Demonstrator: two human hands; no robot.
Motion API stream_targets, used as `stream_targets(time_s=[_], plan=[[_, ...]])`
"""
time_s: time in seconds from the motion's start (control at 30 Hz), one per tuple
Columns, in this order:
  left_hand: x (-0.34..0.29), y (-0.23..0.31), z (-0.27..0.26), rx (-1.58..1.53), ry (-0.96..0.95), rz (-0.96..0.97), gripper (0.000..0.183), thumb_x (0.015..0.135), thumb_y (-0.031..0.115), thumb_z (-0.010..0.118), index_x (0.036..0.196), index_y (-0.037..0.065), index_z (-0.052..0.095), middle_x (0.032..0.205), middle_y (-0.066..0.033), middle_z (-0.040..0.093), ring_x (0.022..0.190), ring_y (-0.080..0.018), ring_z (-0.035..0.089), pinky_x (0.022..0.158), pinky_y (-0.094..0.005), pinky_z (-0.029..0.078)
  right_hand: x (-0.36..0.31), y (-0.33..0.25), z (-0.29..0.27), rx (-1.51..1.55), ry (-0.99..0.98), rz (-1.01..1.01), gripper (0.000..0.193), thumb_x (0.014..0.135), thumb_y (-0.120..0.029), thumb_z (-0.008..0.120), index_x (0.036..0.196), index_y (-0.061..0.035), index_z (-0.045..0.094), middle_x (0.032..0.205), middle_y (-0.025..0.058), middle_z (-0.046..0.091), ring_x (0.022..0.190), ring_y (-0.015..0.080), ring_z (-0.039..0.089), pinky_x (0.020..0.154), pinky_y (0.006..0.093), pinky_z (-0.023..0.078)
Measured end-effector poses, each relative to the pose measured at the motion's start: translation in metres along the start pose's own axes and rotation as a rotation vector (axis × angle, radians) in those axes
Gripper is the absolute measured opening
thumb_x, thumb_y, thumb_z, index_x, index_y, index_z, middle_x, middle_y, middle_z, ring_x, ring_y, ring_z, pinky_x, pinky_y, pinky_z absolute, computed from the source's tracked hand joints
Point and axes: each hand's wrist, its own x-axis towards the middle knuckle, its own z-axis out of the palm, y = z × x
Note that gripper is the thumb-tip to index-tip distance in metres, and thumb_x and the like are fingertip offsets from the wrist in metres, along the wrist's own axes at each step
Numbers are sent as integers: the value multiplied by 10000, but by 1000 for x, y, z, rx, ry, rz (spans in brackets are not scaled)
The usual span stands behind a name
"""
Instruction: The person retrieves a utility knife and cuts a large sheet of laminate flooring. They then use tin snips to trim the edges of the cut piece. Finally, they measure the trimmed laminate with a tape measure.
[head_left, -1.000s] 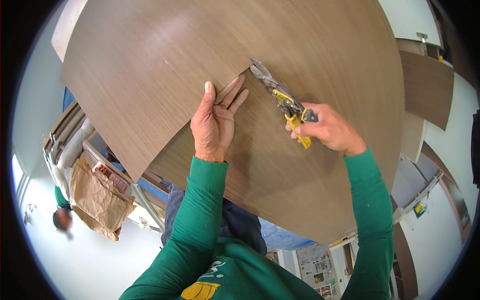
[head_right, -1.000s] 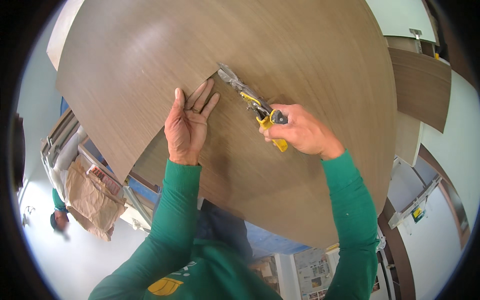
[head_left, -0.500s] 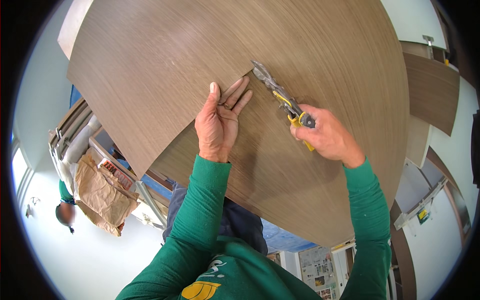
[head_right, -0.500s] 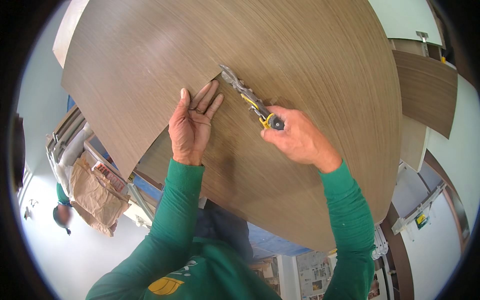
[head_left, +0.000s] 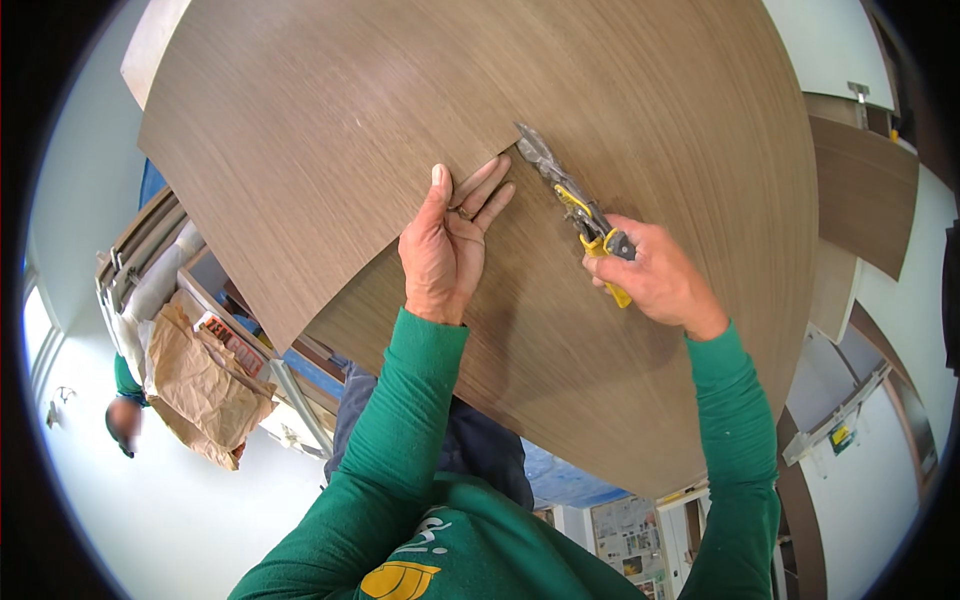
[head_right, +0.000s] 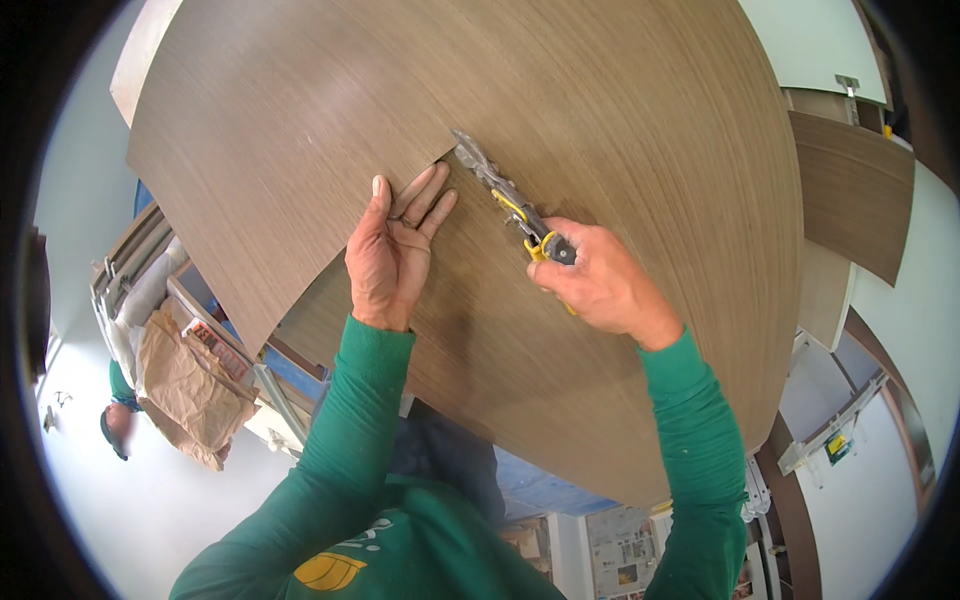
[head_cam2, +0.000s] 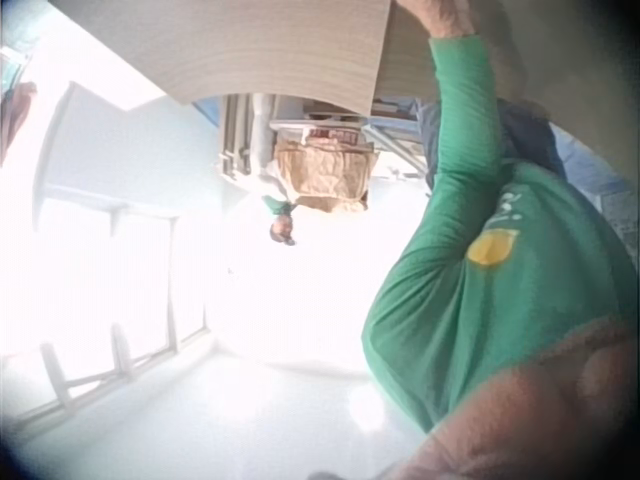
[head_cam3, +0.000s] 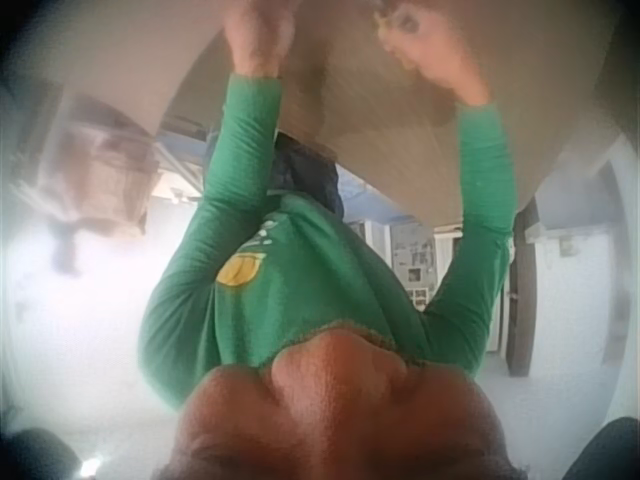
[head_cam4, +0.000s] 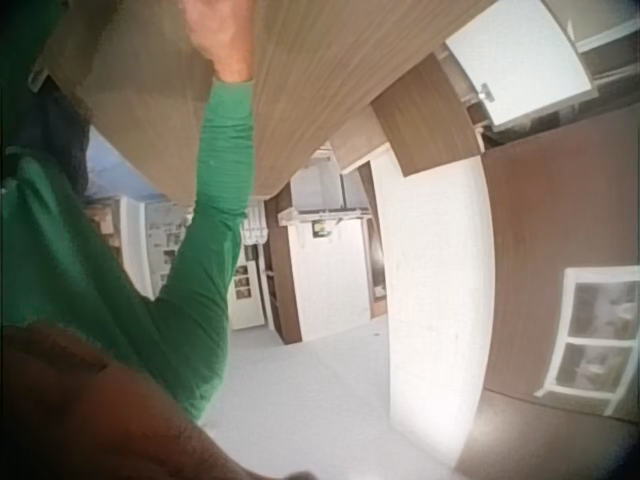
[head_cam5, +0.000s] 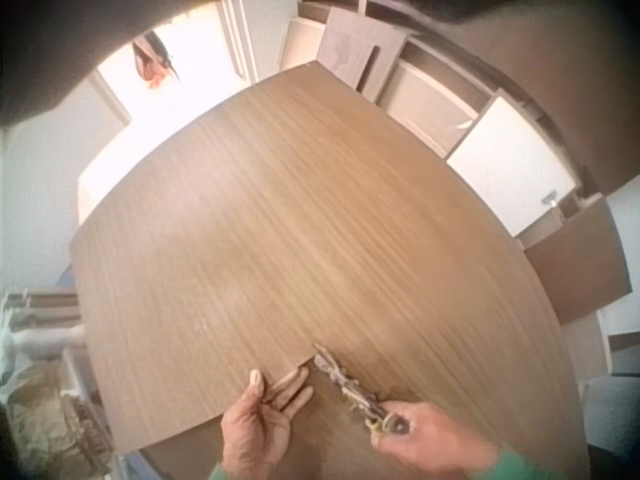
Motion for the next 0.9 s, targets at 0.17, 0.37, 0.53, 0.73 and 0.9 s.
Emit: stream_targets(time_s=[0.17,0.37,0.53,0.73,0.9], plan=[[1,0,-2,-9,-15,-2,243,1101,278,529,1010,118,687,1364,-319,619,1399,-441,513,1174,-598,421,-3,-9,0,-33,5,51,191,918,-190,678,980,-19,620,748,6,602,728,91,554,673,278,454],[1,0,-3,-16,-18,-4,248,1103,279,524,993,115,674,1344,-317,633,1388,-438,526,1167,-598,430,-3,-5,4,-171,119,-66,243,919,-197,693,1056,-6,631,718,-4,556,659,91,507,603,287,429],[-3,4,6,6,15,-25,264,1103,286,524,946,104,635,1333,-314,640,1376,-435,538,1173,-589,427,-2,-5,16,-112,205,-34,428,871,-209,699,1220,36,657,668,44,482,617,140,451,580,356,411],[-2,5,8,-18,64,-58,278,1102,290,525,983,62,629,1310,-308,653,1349,-433,562,1174,-582,429,6,-10,19,-93,176,-27,441,867,-199,682,1238,37,652,673,39,471,616,128,432,569,350,397],[-25,18,17,265,159,-214,375,1064,349,609,1125,-18,647,1153,-229,704,1149,-378,659,1043,-507,514,12,-7,17,-90,170,-35,371,862,-197,667,1146,40,648,671,37,458,617,136,416,568,355,387]])
